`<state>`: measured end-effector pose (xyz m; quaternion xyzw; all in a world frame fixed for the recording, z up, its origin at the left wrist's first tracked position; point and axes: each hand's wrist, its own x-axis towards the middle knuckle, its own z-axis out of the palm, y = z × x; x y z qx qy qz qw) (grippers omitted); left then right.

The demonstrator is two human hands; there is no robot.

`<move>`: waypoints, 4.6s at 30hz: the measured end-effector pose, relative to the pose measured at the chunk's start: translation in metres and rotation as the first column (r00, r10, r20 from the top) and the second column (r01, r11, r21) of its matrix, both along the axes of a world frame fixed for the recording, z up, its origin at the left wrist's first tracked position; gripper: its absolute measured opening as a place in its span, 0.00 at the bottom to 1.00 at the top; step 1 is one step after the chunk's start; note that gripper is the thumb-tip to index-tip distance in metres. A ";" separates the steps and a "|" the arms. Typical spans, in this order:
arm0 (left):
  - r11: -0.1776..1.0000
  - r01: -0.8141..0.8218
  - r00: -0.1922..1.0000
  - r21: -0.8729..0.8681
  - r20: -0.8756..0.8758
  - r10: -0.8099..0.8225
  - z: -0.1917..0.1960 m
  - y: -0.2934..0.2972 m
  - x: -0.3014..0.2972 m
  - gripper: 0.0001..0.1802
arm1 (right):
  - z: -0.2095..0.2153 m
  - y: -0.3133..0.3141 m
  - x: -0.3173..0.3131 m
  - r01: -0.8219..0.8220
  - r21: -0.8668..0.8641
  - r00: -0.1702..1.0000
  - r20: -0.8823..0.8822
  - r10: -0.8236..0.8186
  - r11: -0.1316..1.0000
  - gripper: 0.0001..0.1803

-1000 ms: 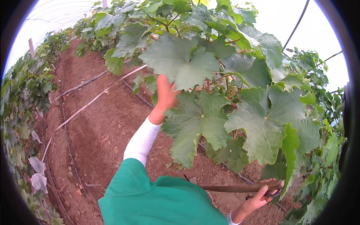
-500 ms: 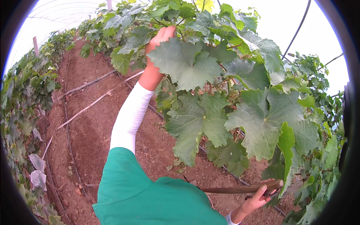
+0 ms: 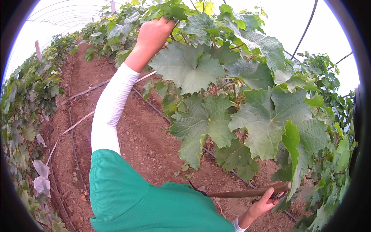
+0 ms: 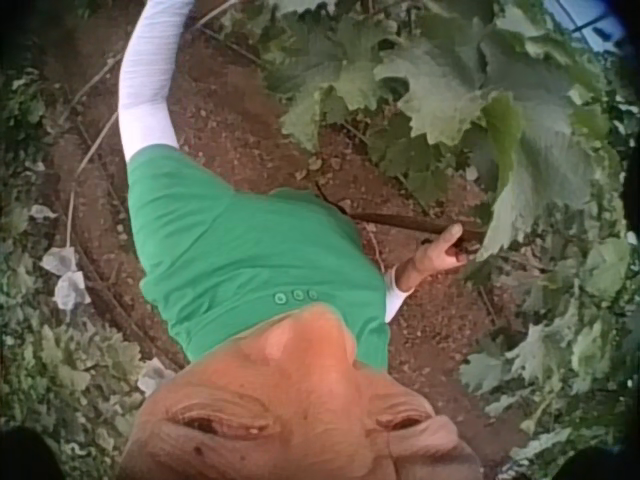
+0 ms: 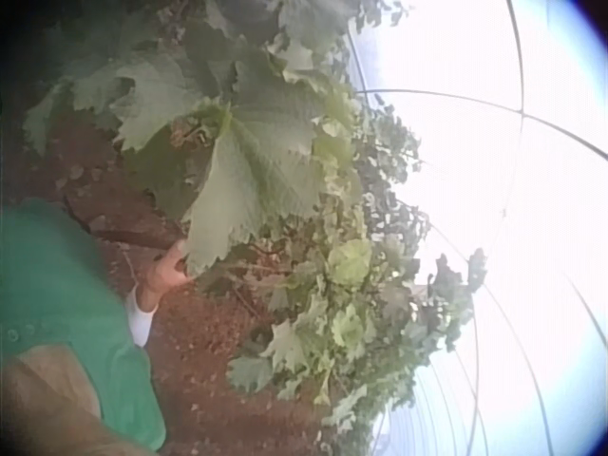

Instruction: The person uses pruning shears to cut leaves and small branches from grapevines inside a greenhouse. They move along the rows, repeatedly reaching up to snip foliage and drop it to the ground.

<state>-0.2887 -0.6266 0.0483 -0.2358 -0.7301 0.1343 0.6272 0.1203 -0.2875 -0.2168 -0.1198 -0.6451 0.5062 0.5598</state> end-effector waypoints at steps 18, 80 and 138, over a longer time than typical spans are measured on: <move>0.989 0.086 0.996 -0.124 0.016 -0.085 0.008 -0.020 0.013 0.07 | 0.011 -0.027 0.007 -0.062 -0.006 0.996 -0.069 0.062 0.998 0.32; 0.758 0.533 0.705 0.375 0.298 -0.643 0.039 0.076 0.017 0.22 | 0.002 -0.012 0.018 0.035 -0.086 0.995 -0.091 -0.043 0.996 0.34; 0.935 0.325 0.946 0.142 -0.026 -0.324 0.077 0.074 -0.013 0.05 | 0.005 -0.047 0.025 -0.065 -0.106 0.992 -0.116 0.053 0.992 0.31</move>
